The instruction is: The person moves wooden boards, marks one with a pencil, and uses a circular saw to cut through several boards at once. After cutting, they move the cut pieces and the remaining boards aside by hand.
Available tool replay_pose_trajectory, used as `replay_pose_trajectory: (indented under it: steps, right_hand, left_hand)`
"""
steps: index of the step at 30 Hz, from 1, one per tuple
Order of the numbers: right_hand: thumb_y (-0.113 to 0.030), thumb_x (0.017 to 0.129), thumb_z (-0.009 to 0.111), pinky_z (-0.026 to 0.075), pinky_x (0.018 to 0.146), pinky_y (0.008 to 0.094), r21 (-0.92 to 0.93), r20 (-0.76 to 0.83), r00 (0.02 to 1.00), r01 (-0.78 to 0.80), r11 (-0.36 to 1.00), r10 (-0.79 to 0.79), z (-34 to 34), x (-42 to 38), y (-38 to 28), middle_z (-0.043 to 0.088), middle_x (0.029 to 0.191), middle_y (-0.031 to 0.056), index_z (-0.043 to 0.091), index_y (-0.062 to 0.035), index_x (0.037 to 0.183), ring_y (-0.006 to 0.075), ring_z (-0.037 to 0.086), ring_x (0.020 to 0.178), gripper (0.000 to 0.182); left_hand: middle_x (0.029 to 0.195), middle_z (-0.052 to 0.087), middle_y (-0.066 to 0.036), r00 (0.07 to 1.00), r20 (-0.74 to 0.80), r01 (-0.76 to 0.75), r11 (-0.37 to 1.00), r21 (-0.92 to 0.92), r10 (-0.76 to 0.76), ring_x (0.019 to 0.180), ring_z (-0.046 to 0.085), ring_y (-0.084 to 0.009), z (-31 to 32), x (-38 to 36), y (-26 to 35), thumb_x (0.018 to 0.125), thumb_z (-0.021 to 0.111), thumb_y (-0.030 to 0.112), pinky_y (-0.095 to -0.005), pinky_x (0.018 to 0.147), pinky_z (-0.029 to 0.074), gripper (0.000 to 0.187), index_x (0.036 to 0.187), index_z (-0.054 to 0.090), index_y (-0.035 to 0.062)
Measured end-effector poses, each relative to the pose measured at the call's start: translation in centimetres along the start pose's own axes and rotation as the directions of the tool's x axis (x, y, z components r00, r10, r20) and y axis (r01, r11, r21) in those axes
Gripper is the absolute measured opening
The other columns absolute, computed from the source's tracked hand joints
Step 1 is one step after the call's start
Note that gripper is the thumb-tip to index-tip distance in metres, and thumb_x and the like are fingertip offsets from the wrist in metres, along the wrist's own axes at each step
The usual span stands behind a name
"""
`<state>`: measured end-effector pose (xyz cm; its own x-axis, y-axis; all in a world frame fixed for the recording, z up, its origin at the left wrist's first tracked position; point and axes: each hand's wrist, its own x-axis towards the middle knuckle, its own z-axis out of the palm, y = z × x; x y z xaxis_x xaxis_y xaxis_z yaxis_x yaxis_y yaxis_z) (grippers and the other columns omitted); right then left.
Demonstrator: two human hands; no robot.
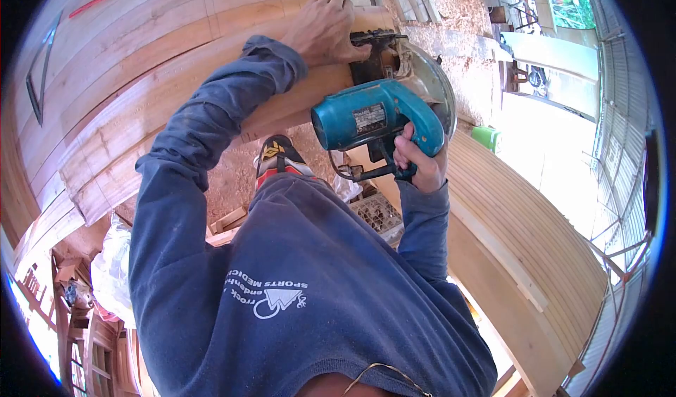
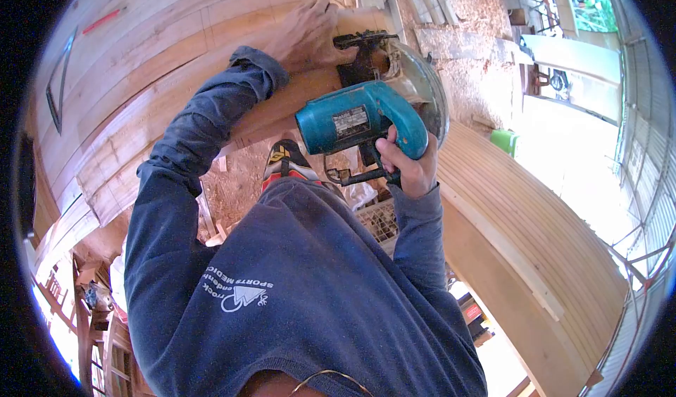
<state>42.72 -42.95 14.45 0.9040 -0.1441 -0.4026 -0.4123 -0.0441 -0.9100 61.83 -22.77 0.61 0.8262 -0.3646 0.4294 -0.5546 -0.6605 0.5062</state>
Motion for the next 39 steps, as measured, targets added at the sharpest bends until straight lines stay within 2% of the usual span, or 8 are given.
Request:
replay_pose_trajectory:
  steps: [9, 15, 18, 21, 24, 30, 33, 39]
  right_hand:
    - [-0.004, 0.083, 0.077, 0.037, 0.049, 0.0264, 0.018, 0.009, 1.000, 0.013, 1.000, -0.013, 0.1, 0.0, -0.1, 0.056, 0.067, 0.0027, 0.060, -0.0040, 0.089, 0.0104, 0.050, 0.053, 0.018]
    - [-0.004, 0.083, 0.076, 0.037, 0.049, 0.0268, 0.019, 0.015, 1.000, 0.021, 1.000, -0.021, -0.2, 0.0, 0.2, 0.056, 0.067, 0.0028, 0.060, -0.0035, 0.090, 0.0107, 0.050, 0.053, 0.018]
    - [-0.004, 0.083, 0.077, 0.037, 0.049, 0.0269, 0.025, 0.020, 0.999, 0.025, 0.999, -0.026, -0.1, 0.0, 0.1, 0.056, 0.068, 0.0030, 0.061, -0.0034, 0.090, 0.0108, 0.050, 0.053, 0.018]
    - [-0.004, 0.083, 0.077, 0.037, 0.049, 0.0268, 0.014, 0.013, 1.000, 0.021, 1.000, -0.021, 0.0, 0.1, 0.0, 0.056, 0.069, 0.0031, 0.060, -0.0034, 0.090, 0.0108, 0.050, 0.053, 0.018]
    - [-0.004, 0.083, 0.077, 0.037, 0.049, 0.0266, 0.016, 0.023, 0.999, 0.026, 1.000, -0.026, -0.2, 0.2, 0.2, 0.056, 0.069, 0.0031, 0.060, -0.0033, 0.090, 0.0109, 0.051, 0.053, 0.018]
    - [-0.003, 0.083, 0.077, 0.037, 0.049, 0.0266, 0.031, 0.066, 0.997, 0.042, 0.999, -0.044, -0.6, 0.4, 0.3, 0.057, 0.069, 0.0029, 0.061, -0.0033, 0.091, 0.0110, 0.051, 0.052, 0.018]
    - [-0.003, 0.083, 0.077, 0.037, 0.048, 0.0268, 0.039, 0.076, 0.996, 0.040, 0.998, -0.043, -0.8, 0.5, 0.6, 0.057, 0.069, 0.0027, 0.061, -0.0032, 0.091, 0.0111, 0.050, 0.052, 0.018]
    - [-0.003, 0.083, 0.077, 0.038, 0.048, 0.0271, 0.051, 0.059, 0.997, 0.047, 0.998, -0.050, -0.4, 0.4, 0.5, 0.056, 0.069, 0.0025, 0.061, -0.0030, 0.092, 0.0116, 0.051, 0.052, 0.018]
  left_hand:
    - [0.091, 0.069, -0.027, 0.999, 0.036, 0.020, 0.999, -0.033, -0.019, 0.089, 0.070, -0.0401, -0.1, -0.4, 0.2, 0.077, 0.072, 0.058, -0.0461, 0.086, 0.056, 0.071, 0.094, 0.068, -0.0112]
    - [0.090, 0.070, -0.027, 0.999, -0.040, -0.025, 0.999, -0.039, 0.024, 0.083, 0.071, -0.0409, -0.2, -0.5, 0.8, 0.079, 0.072, 0.053, -0.0464, 0.080, 0.058, 0.064, 0.091, 0.072, -0.0097]
    - [0.090, 0.070, -0.026, 0.999, 0.033, 0.040, 0.999, -0.036, -0.039, 0.082, 0.071, -0.0398, -0.7, -0.4, 1.2, 0.081, 0.071, 0.051, -0.0465, 0.077, 0.058, 0.061, 0.092, 0.074, -0.0081]
    - [0.091, 0.070, -0.025, 1.000, 0.000, 0.006, 1.000, -0.029, -0.006, 0.080, 0.071, -0.0385, -0.5, -0.7, 1.5, 0.082, 0.069, 0.050, -0.0463, 0.077, 0.058, 0.057, 0.095, 0.074, -0.0059]
    - [0.092, 0.070, -0.024, 0.998, 0.052, 0.036, 0.999, 0.016, -0.037, 0.082, 0.070, -0.0372, 0.2, -0.6, 1.3, 0.085, 0.068, 0.047, -0.0467, 0.077, 0.058, 0.052, 0.098, 0.075, -0.0028]
    - [0.090, 0.069, -0.023, 0.998, -0.009, -0.070, 0.995, -0.064, 0.069, 0.086, 0.068, -0.0361, 0.2, -1.0, 1.5, 0.088, 0.067, 0.042, -0.0475, 0.079, 0.056, 0.047, 0.097, 0.075, -0.0035]
    - [0.092, 0.067, -0.029, 0.995, 0.100, 0.004, 0.995, -0.098, 0.006, 0.089, 0.068, -0.0442, -0.9, -1.0, 2.1, 0.090, 0.065, 0.040, -0.0508, 0.084, 0.056, 0.052, 0.101, 0.067, -0.0106]
    - [0.091, 0.067, -0.027, 0.995, 0.089, 0.055, 0.993, -0.104, -0.046, 0.088, 0.068, -0.0443, -0.4, -1.2, 1.9, 0.090, 0.067, 0.041, -0.0508, 0.083, 0.055, 0.047, 0.093, 0.066, -0.0063]
